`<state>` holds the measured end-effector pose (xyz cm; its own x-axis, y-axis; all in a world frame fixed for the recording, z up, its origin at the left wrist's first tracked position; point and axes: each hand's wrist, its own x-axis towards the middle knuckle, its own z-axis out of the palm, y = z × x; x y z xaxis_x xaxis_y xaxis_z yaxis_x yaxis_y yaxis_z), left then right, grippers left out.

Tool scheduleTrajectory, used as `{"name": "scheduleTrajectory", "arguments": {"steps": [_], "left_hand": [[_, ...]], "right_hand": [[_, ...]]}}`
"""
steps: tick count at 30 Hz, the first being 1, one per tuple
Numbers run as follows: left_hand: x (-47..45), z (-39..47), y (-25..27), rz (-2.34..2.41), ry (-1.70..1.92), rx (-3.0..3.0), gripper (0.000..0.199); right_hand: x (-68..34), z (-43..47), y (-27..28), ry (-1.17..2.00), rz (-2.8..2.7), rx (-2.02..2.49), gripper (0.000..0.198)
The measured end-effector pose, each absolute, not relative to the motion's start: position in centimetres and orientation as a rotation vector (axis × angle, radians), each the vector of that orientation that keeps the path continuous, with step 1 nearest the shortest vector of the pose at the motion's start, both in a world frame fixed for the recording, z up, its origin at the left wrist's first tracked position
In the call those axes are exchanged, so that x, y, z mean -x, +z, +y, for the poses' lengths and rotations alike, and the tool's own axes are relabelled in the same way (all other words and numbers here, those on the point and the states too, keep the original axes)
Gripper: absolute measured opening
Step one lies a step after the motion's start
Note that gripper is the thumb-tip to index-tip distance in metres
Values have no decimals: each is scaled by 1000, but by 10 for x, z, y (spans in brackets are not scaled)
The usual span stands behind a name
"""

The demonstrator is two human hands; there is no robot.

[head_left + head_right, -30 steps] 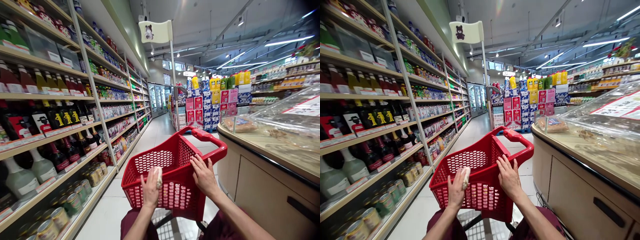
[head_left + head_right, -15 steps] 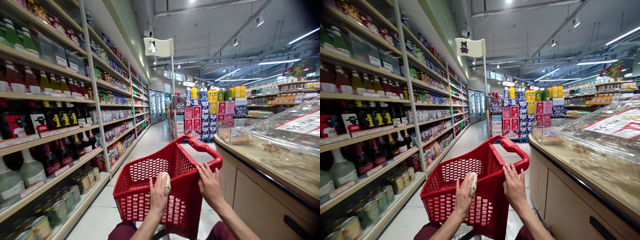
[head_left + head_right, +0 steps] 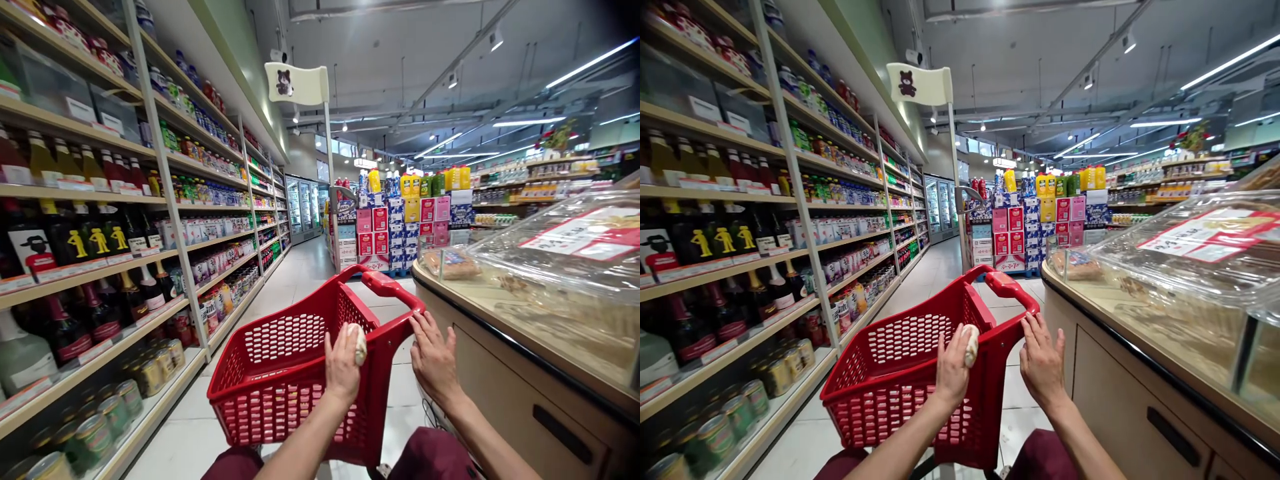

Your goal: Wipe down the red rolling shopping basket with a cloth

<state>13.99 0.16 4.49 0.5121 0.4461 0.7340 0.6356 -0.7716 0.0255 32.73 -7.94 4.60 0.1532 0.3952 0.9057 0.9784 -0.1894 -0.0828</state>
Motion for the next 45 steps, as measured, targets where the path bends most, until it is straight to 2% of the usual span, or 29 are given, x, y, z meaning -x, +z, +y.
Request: {"name": "scheduleTrajectory", "arguments": {"steps": [6, 10, 14, 21, 27, 34, 40, 45], "left_hand": [[-217, -18, 71, -551, -1130, 2496, 38], [-157, -5, 46, -544, -1111, 2369, 34], [-90, 7, 27, -929, -1122, 2219, 40], [-94, -1, 17, -705, -1048, 2263, 37], [-4, 6, -5, -952, -1026, 2147, 36], [-18, 6, -10, -845, -1034, 2180, 37], [90, 16, -30, -1267, -995, 1939, 42], [65, 12, -26, -1132, -922, 2033, 44]], "right_hand": [[-336, -80, 51, -1119, -1320, 1675, 52], [-338, -89, 49, -1077, -1329, 1678, 55], [-313, -84, 45, -1035, -1406, 1642, 57], [-253, -66, 47, -948, -1585, 1494, 53], [-236, -69, 39, -841, -1622, 1510, 50], [-185, -53, 45, -802, -1769, 1424, 49], [-193, -53, 34, -785, -1757, 1558, 47], [-165, -47, 31, -783, -1847, 1489, 46]]}}
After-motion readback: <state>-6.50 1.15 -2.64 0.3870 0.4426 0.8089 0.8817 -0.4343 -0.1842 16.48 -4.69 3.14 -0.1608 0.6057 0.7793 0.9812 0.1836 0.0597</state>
